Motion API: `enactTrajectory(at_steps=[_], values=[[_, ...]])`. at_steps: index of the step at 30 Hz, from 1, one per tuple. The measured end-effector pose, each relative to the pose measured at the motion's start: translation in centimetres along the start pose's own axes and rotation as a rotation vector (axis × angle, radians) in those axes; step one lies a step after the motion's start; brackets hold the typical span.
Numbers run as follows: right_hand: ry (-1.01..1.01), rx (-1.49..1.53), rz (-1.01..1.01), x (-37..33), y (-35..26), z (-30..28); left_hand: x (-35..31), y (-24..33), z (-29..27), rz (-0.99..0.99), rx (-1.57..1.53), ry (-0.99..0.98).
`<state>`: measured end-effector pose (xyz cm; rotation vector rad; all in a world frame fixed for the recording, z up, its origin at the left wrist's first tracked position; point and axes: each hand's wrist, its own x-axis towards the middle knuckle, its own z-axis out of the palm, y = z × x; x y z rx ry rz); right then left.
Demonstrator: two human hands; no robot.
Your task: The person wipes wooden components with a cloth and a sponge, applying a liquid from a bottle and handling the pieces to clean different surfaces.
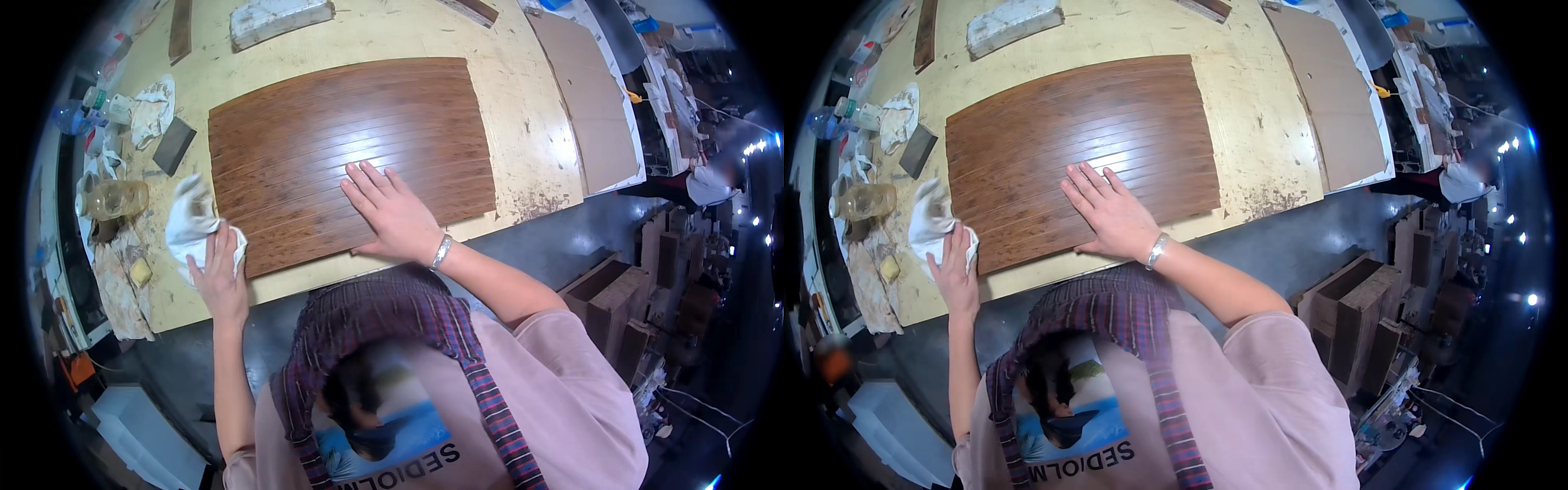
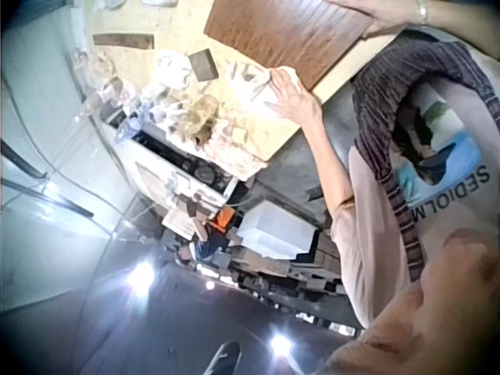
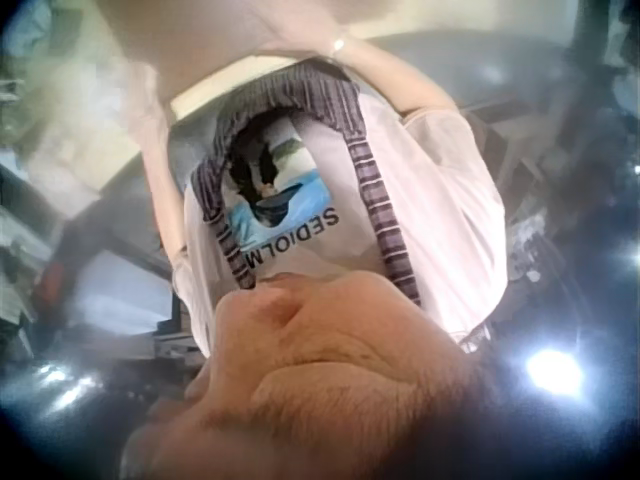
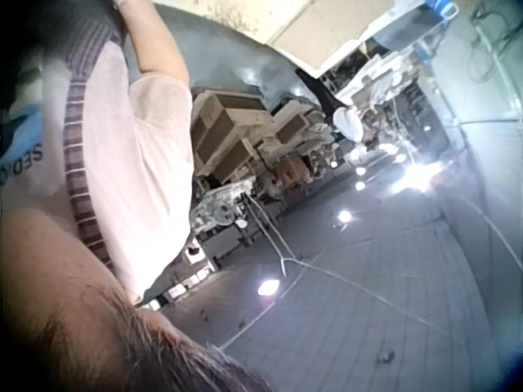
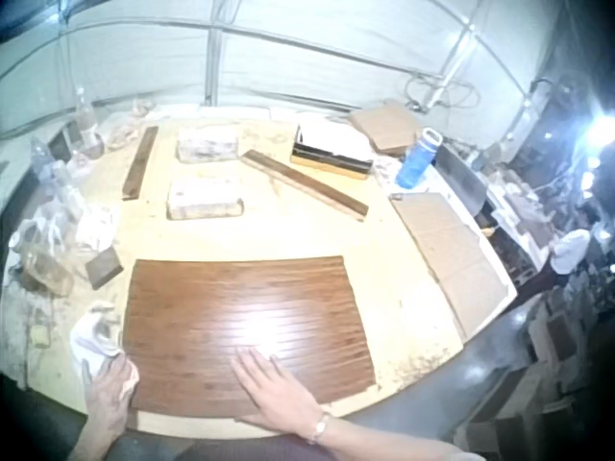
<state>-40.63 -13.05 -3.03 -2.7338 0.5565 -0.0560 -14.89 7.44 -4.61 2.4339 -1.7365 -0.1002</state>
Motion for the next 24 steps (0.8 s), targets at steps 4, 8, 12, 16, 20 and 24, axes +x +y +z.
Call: enactTrajectory(at_steps=[4, 8, 12, 16, 20, 24], values=[[0.069, 0.013, -0.031, 0.3, -0.2, 0.3, 2.4, 6.5, 2.3, 0.118, -0.231, 0.059], [0.063, 0.015, -0.028, 0.1, -0.1, 0.1, 3.5, 5.7, 0.1, 0.199, -0.123, -0.085], [0.084, 0.022, -0.012, -0.1, 0.0, 0.1, 2.3, 1.9, 0.3, 0.091, -0.083, 0.008], [0.066, 0.026, -0.05, 0.2, -0.2, 0.0, 6.0, 8.4, 0.5, 0.263, -0.133, -0.065], [0.08, 0.034, -0.013, 0.0, 0.7, -0.2, 4.0, 2.7, -2.3, 0.169, -0.025, -0.122], [0.019, 0.02, -0.016, -0.2, 0.0, 0.2, 3.7, 3.7, -1.0, 0.134, -0.108, -0.029]])
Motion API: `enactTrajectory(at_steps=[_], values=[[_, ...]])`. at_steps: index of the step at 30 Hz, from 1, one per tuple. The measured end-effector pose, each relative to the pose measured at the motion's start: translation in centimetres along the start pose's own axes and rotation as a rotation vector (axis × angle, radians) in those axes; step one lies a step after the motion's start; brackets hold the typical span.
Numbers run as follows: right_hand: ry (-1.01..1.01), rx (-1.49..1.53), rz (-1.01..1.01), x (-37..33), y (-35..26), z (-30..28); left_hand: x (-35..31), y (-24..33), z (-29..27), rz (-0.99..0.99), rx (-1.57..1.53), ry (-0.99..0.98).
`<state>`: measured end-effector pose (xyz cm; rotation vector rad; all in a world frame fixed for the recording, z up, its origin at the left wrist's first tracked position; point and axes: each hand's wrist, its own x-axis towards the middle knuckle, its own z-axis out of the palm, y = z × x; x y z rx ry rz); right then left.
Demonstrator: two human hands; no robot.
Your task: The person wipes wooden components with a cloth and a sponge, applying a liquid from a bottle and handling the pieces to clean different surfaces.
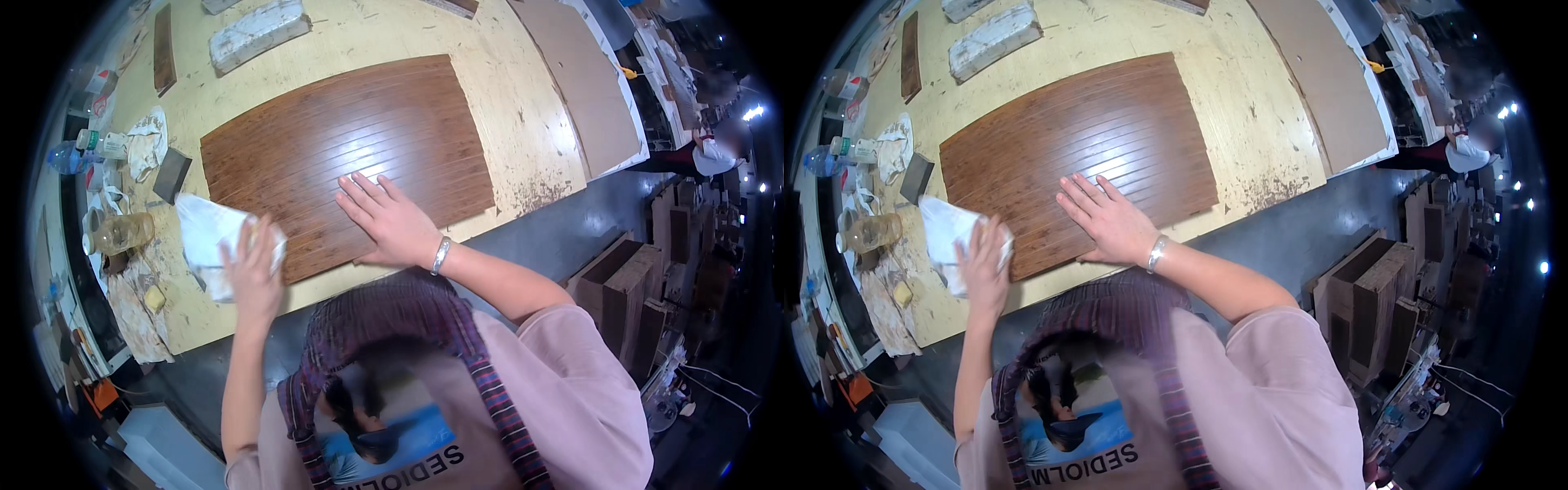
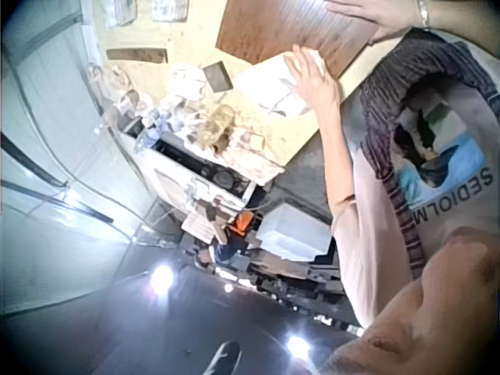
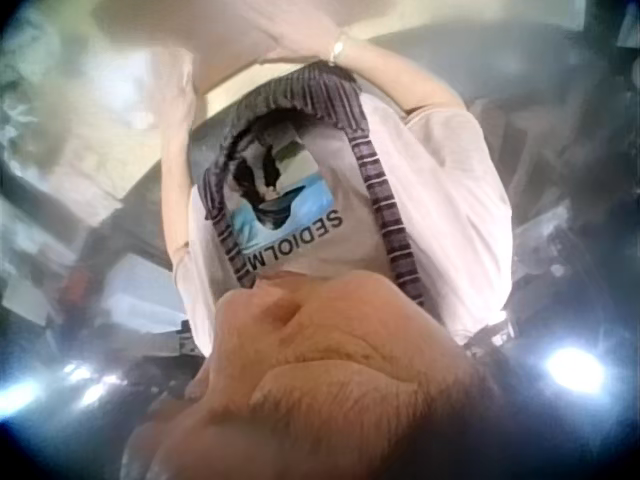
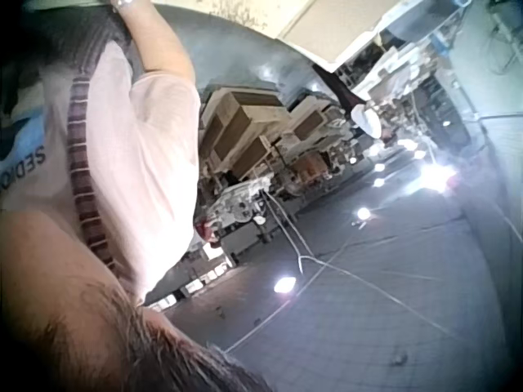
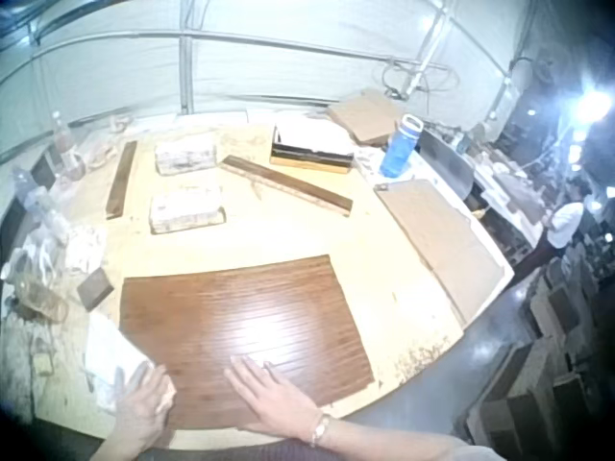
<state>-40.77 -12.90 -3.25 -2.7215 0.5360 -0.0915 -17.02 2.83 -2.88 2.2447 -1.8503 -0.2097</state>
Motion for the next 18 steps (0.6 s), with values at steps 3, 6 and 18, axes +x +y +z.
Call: enactTrajectory(at_steps=[3, 6, 18], values=[[-0.014, -0.011, -0.008, 0.4, -0.1, 0.1, 3.4, 3.0, 0.4, 0.162, -0.014, -0.048], [0.032, 0.017, 0.009, -0.2, 0.7, 0.0, 1.7, -2.9, -1.5, 0.239, 0.057, 0.009], [0.06, 0.018, 0.006, 0.0, 0.4, 0.0, 3.2, -3.2, -2.4, 0.326, 0.079, -0.013]])
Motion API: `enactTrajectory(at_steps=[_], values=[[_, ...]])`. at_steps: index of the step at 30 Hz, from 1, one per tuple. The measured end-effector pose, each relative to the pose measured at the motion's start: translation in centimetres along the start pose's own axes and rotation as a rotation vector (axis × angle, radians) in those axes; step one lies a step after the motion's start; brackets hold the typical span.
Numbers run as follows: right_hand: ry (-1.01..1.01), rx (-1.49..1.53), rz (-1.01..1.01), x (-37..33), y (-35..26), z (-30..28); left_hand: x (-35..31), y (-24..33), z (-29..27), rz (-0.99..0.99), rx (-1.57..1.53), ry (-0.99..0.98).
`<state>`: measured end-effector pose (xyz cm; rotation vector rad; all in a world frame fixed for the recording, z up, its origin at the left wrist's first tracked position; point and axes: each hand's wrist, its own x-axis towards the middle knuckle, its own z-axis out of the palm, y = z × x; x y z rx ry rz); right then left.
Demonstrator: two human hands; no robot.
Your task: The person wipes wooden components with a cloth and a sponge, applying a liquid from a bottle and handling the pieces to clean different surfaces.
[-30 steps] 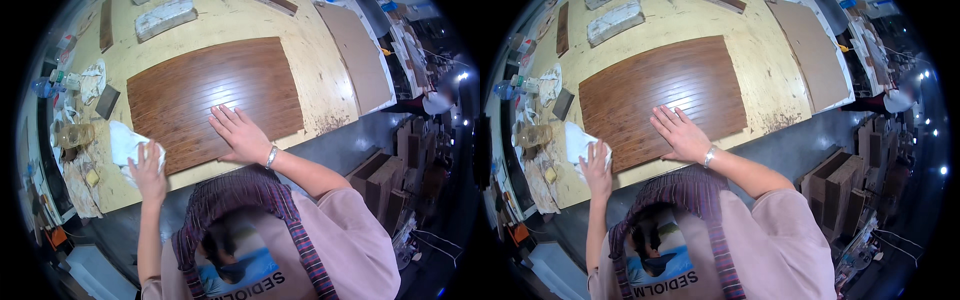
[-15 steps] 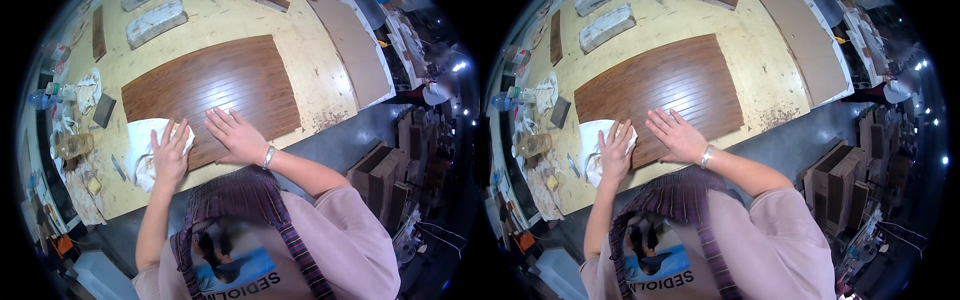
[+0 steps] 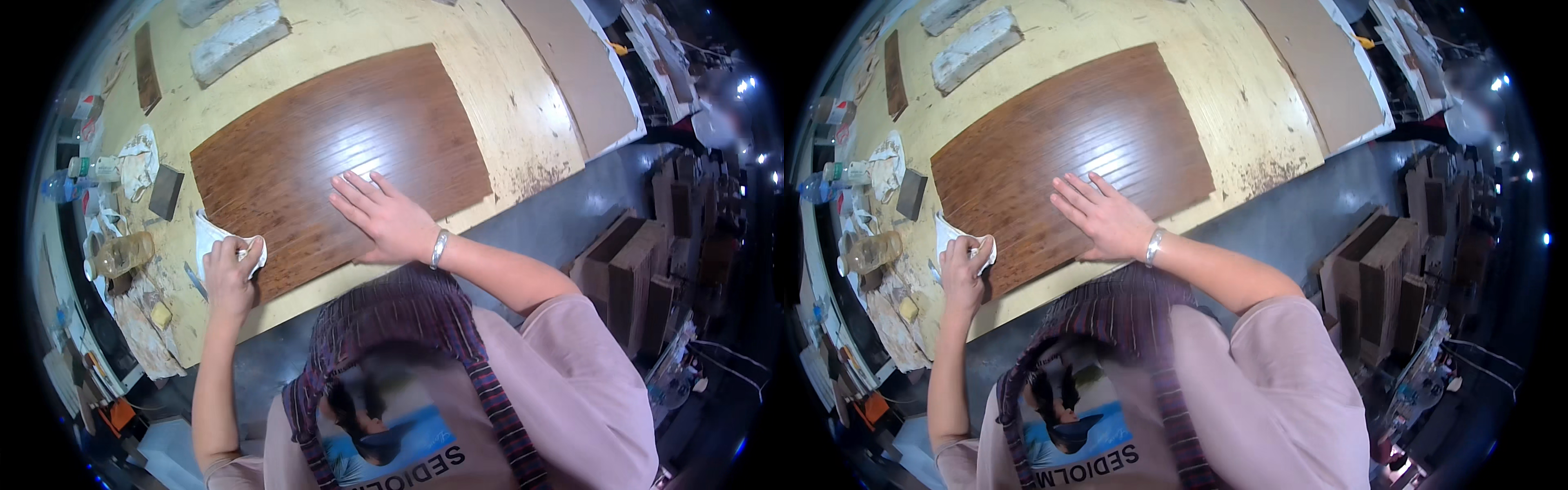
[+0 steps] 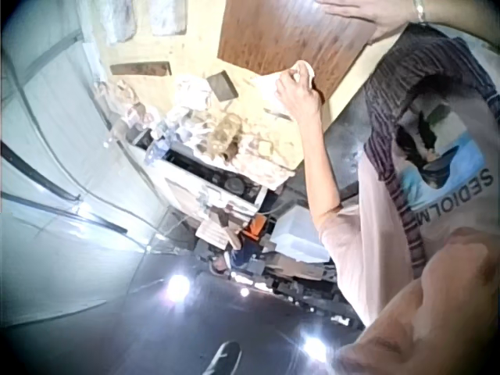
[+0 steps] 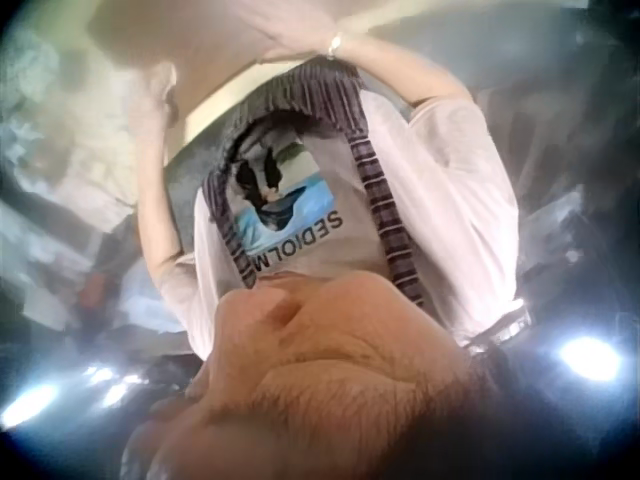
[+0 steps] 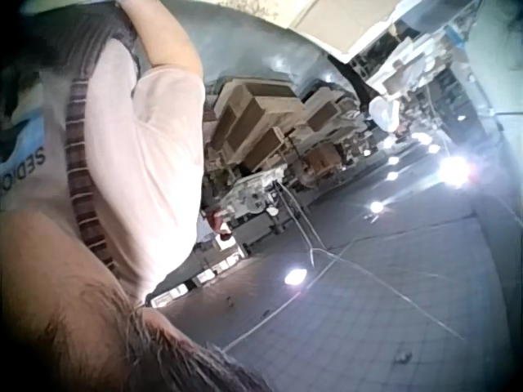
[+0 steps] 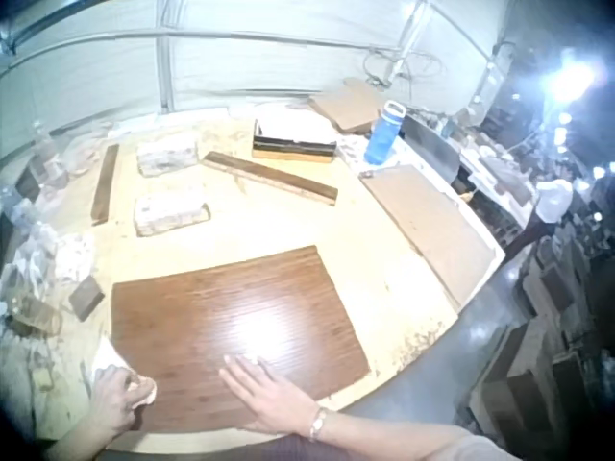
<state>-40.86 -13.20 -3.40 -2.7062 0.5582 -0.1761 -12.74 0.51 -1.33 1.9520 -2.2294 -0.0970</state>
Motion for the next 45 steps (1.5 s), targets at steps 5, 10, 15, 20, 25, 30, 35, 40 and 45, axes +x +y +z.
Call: enactTrajectory(at_steps=[5, 10, 15, 20, 25, 30, 35, 40, 45], values=[[-0.007, -0.006, -0.027, 0.2, -0.3, 0.2, 4.8, 4.1, 1.3, 0.116, -0.086, 0.019], [-0.001, 0.011, 0.007, -0.5, 0.0, 0.1, 0.4, -0.3, -0.4, 0.03, 0.044, -0.052], [-0.007, 0.023, -0.016, 0.2, -0.4, 0.4, 5.3, 5.4, 2.0, 0.163, -0.105, 0.03], [-0.027, -0.005, 0.015, -0.3, 0.3, 0.1, -1.4, 0.5, -0.5, 0.109, -0.015, -0.017], [0.002, 0.016, -0.022, 0.0, -0.2, 0.3, 1.9, 4.7, 1.2, 0.158, -0.046, 0.028], [-0.042, -0.014, 0.006, -0.3, -0.2, 0.1, -1.7, 1.7, -1.2, 0.046, 0.035, -0.026], [-0.03, -0.013, -0.002, 0.0, -0.5, 0.2, 1.9, 5.1, 0.6, 0.103, -0.046, 0.038], [-0.034, -0.034, 0.013, -0.4, -0.2, 0.3, -1.1, 1.3, -1.2, 0.099, 0.049, -0.072], [0.01, 0.014, -0.003, -0.2, -0.4, 0.6, 2.6, 4.6, -0.1, 0.202, 0.013, 0.006]])
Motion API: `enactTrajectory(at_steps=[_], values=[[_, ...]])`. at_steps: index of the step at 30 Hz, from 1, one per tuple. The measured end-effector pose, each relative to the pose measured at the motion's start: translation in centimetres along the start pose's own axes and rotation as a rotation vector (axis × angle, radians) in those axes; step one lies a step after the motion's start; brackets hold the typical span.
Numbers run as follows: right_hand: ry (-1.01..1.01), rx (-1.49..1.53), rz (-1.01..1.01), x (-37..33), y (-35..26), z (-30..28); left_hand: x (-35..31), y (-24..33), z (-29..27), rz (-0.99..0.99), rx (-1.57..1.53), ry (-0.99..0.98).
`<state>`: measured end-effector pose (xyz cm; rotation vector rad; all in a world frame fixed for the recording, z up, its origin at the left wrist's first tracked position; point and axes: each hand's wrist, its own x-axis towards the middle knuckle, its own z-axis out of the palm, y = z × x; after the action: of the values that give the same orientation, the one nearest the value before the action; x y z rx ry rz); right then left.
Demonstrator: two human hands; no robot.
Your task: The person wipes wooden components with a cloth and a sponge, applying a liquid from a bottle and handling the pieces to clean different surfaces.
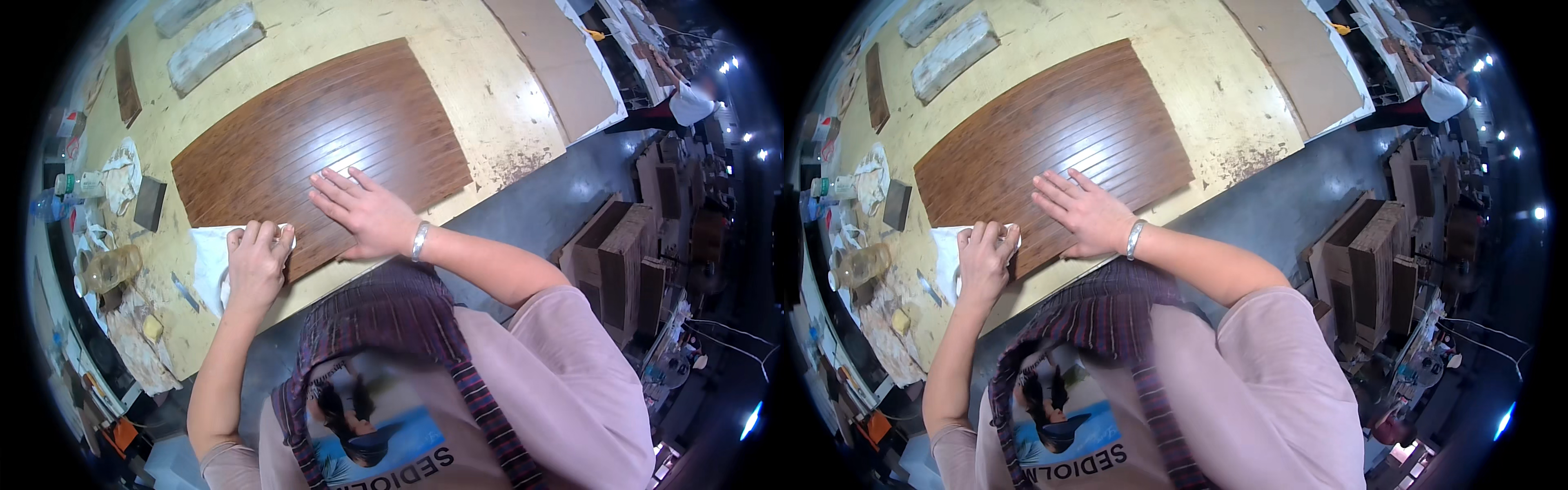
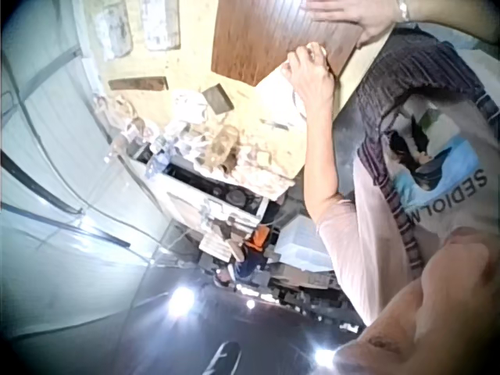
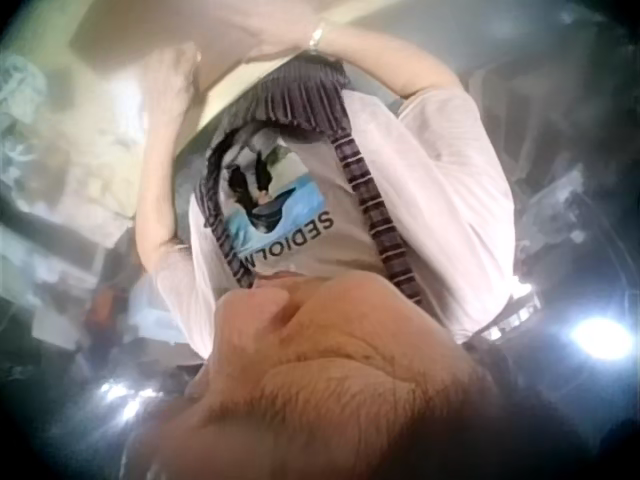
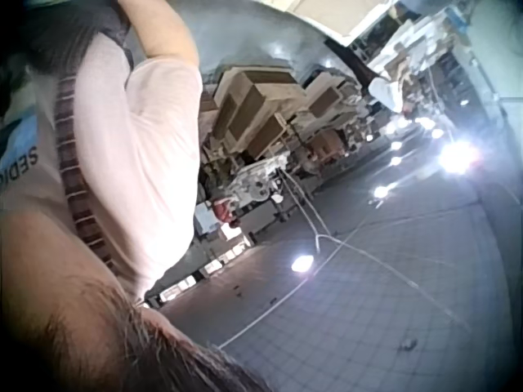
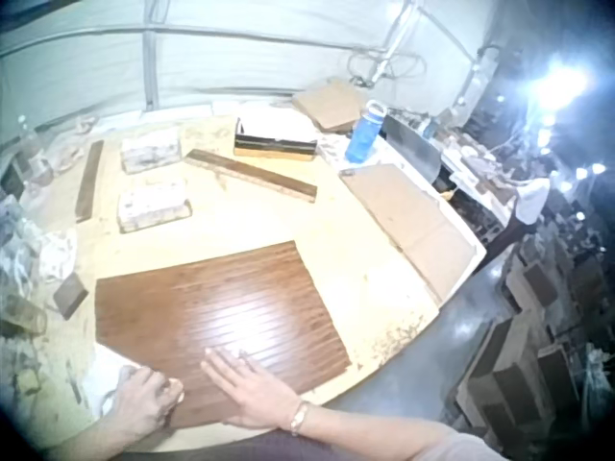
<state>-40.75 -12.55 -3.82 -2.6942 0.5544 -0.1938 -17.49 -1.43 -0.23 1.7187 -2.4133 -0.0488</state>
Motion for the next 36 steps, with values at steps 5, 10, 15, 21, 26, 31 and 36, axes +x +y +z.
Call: enactTrajectory(at_steps=[5, 10, 15, 21, 26, 31, 36], values=[[0.021, -0.004, 0.018, -0.1, 0.2, -0.2, -2.4, -1.6, -0.6, -0.04, 0.01, -0.056], [0.018, 0.003, 0.002, 0.0, 0.0, -0.3, -0.1, -0.1, -0.2, -0.035, 0.035, 0.001], [0.004, -0.028, 0.01, -0.1, 0.2, -0.4, -5.5, -2.4, -0.2, -0.162, 0.056, -0.008], [-0.018, -0.054, 0.002, 0.0, 0.2, -0.6, -1.3, -0.7, -0.3, -0.065, 0.06, 0.006], [-0.021, -0.041, 0.009, -0.1, 0.0, -0.3, -3.6, -1.0, 0.8, -0.124, 0.083, 0.082], [0.002, -0.017, 0.003, 0.1, 0.0, -0.3, -2.4, -0.3, 0.8, -0.2, -0.07, 0.118], [-0.035, -0.025, 0.028, 0.3, -0.3, -0.6, -12.3, -4.9, 0.7, -0.945, -0.948, 0.424]])
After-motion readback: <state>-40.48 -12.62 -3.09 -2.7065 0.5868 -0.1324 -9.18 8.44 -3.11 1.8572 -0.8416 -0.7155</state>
